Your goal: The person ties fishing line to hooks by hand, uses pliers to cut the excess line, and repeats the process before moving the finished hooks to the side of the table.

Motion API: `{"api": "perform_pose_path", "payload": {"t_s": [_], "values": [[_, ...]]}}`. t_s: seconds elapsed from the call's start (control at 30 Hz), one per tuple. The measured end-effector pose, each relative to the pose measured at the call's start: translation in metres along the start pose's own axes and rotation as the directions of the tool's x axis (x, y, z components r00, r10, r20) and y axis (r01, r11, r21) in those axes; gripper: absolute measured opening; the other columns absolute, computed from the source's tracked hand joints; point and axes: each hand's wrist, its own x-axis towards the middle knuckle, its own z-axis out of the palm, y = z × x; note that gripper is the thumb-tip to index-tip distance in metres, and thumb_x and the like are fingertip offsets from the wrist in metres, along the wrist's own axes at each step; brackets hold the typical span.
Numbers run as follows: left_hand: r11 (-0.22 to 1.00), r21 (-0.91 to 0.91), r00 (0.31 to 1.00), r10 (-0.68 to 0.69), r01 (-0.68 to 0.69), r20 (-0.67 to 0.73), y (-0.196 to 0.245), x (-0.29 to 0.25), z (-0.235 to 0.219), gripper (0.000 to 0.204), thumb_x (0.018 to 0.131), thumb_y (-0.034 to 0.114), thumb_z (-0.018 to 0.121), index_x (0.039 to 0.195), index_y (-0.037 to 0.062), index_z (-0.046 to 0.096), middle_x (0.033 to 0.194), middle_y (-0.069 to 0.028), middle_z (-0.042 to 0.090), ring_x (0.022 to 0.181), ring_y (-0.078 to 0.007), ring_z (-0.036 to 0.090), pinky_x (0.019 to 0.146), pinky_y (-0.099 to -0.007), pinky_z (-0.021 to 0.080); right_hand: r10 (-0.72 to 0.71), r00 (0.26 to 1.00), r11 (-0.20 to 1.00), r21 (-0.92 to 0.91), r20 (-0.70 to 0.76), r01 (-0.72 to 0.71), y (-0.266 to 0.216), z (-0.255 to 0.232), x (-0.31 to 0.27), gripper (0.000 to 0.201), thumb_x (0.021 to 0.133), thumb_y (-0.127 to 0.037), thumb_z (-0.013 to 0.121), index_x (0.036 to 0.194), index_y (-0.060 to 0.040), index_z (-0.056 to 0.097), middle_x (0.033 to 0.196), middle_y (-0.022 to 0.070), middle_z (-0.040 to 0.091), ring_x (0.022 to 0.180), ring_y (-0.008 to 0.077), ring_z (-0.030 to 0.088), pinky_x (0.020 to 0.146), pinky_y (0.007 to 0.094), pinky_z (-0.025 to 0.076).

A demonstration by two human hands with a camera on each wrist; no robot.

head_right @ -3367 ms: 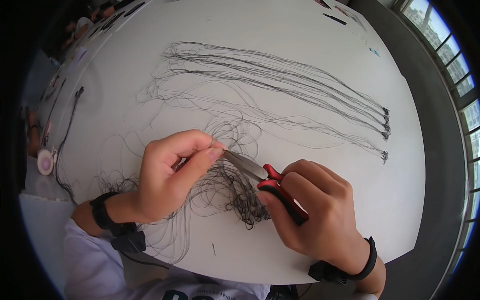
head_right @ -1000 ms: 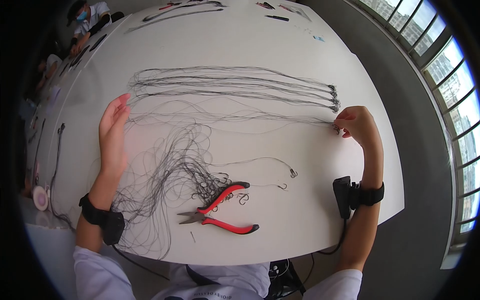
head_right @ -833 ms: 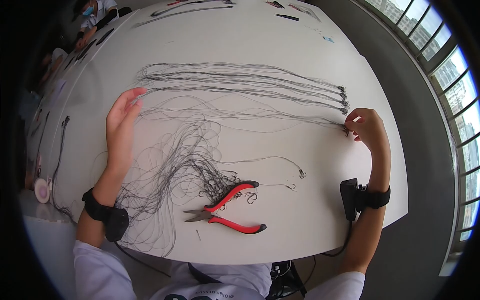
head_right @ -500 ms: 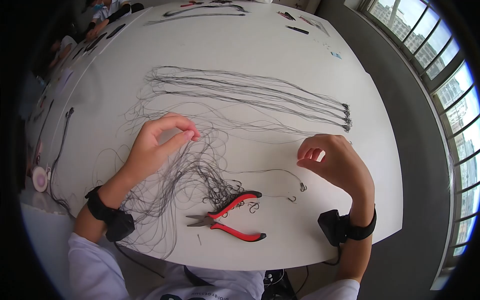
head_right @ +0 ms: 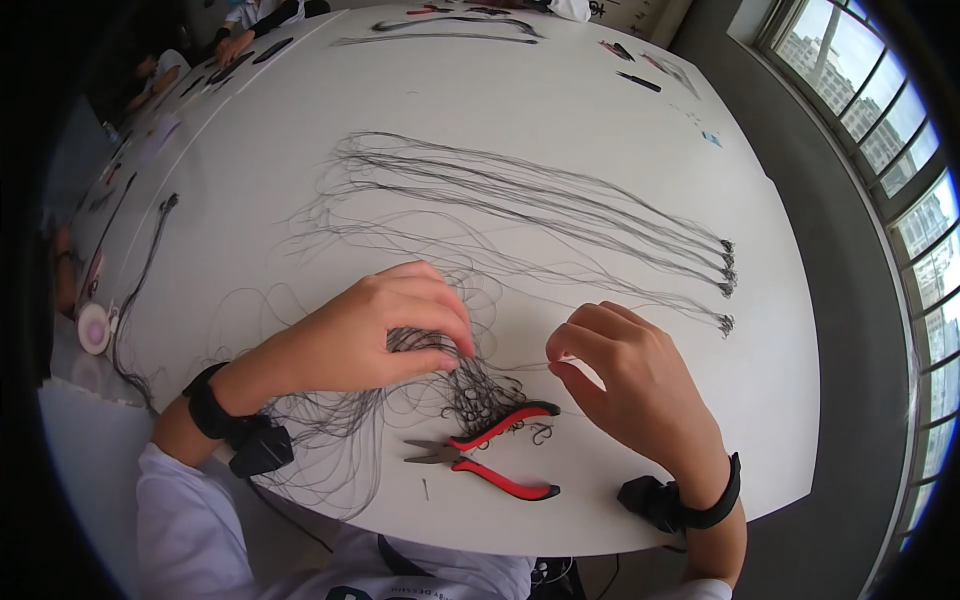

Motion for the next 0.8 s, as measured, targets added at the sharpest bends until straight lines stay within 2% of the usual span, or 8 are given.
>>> {"api": "perform_pose_path", "payload": {"t_s": [0.1,0.33,0.37,0.43,0.5,0.57,0.63,0.8], "values": [[0.999,0.036,0.999,-0.024,0.023,0.041,0.001,-0.002,0.001,0.014,0.074,0.006,0.069,0.088,0.0064,0.066,0.092,-0.0042,0.06,0.092,-0.0224,0.052,0.079,-0.0336,0.045,-0.112,0.992,0.992,0.059,0.063,0.108,-0.009,0.005,0.002,0.01,0.073,-0.003,0.069,0.078,-0.0053,0.061,0.08,0.0041,0.06,0.076,0.0229,0.059,0.063,0.0342,0.049],[0.999,0.044,0.995,-0.015,0.011,0.096,-0.003,-0.001,0.004,0.015,0.076,0.003,0.064,0.09,0.006,0.064,0.089,-0.005,0.058,0.09,-0.0227,0.051,0.078,-0.0343,0.044,-0.165,0.982,0.972,0.185,0.095,0.146,-0.015,0.018,0.009,0.01,0.073,-0.002,0.067,0.081,-0.0048,0.062,0.077,0.0057,0.059,0.072,0.0226,0.058,0.059,0.0336,0.049],[0.999,0.038,0.998,-0.033,0.031,0.061,-0.003,-0.001,0.004,0.014,0.076,0.002,0.063,0.09,0.0051,0.063,0.089,-0.0055,0.058,0.087,-0.0223,0.052,0.077,-0.0337,0.044,-0.168,0.981,0.971,0.187,0.094,0.149,-0.016,0.021,0.011,0.01,0.073,-0.002,0.067,0.081,-0.0048,0.062,0.077,0.0057,0.059,0.072,0.0226,0.058,0.059,0.0336,0.049],[0.998,0.032,0.998,-0.059,0.058,0.029,-0.003,-0.002,0.003,0.014,0.076,0.001,0.062,0.09,0.0042,0.061,0.089,-0.006,0.058,0.085,-0.0218,0.053,0.075,-0.033,0.045,-0.213,0.977,0.959,0.188,-0.018,0.213,-0.019,0.029,0.015,0.013,0.072,-0.001,0.067,0.083,-0.0052,0.062,0.077,0.0054,0.058,0.071,0.0217,0.058,0.056,0.0333,0.048],[0.981,-0.029,0.978,-0.196,0.194,-0.065,-0.003,-0.002,0.002,0.012,0.078,0.0,0.06,0.09,0.0026,0.059,0.088,-0.0071,0.058,0.079,-0.0204,0.054,0.071,-0.0313,0.045,-0.261,0.965,0.951,0.164,-0.032,0.263,-0.022,0.037,0.021,0.014,0.071,-0.001,0.067,0.083,-0.0056,0.062,0.078,0.0052,0.057,0.07,0.0214,0.057,0.055,0.033,0.048],[0.979,-0.058,0.976,-0.199,0.194,-0.092,-0.006,-0.004,0.003,0.011,0.078,-0.001,0.059,0.09,0.0022,0.059,0.088,-0.0077,0.059,0.078,-0.0201,0.055,0.069,-0.0306,0.045,-0.308,0.951,0.94,0.138,-0.04,0.311,-0.024,0.042,0.027,0.015,0.07,-0.001,0.066,0.084,-0.006,0.062,0.079,0.005,0.057,0.07,0.021,0.057,0.054,0.0327,0.048],[0.977,-0.088,0.972,-0.202,0.192,-0.123,-0.006,-0.004,0.004,0.011,0.079,-0.001,0.058,0.09,0.0017,0.059,0.088,-0.0082,0.059,0.076,-0.0198,0.056,0.068,-0.0299,0.046,-0.368,0.93,0.929,0.037,0.015,0.367,-0.025,0.044,0.031,0.015,0.069,-0.001,0.065,0.083,-0.0065,0.062,0.081,0.0047,0.056,0.07,0.0207,0.057,0.054,0.0316,0.048],[0.988,-0.063,0.977,-0.152,0.144,-0.148,-0.008,-0.006,0.01,0.011,0.08,-0.002,0.058,0.091,0.0009,0.058,0.086,-0.0103,0.061,0.078,-0.0217,0.058,0.069,-0.0312,0.047,-0.389,0.921,0.92,0.051,0.003,0.389,-0.024,0.048,0.033,0.015,0.068,-0.001,0.064,0.082,-0.0053,0.06,0.081,0.0057,0.056,0.071,0.022,0.058,0.055,0.0323,0.049]]}}
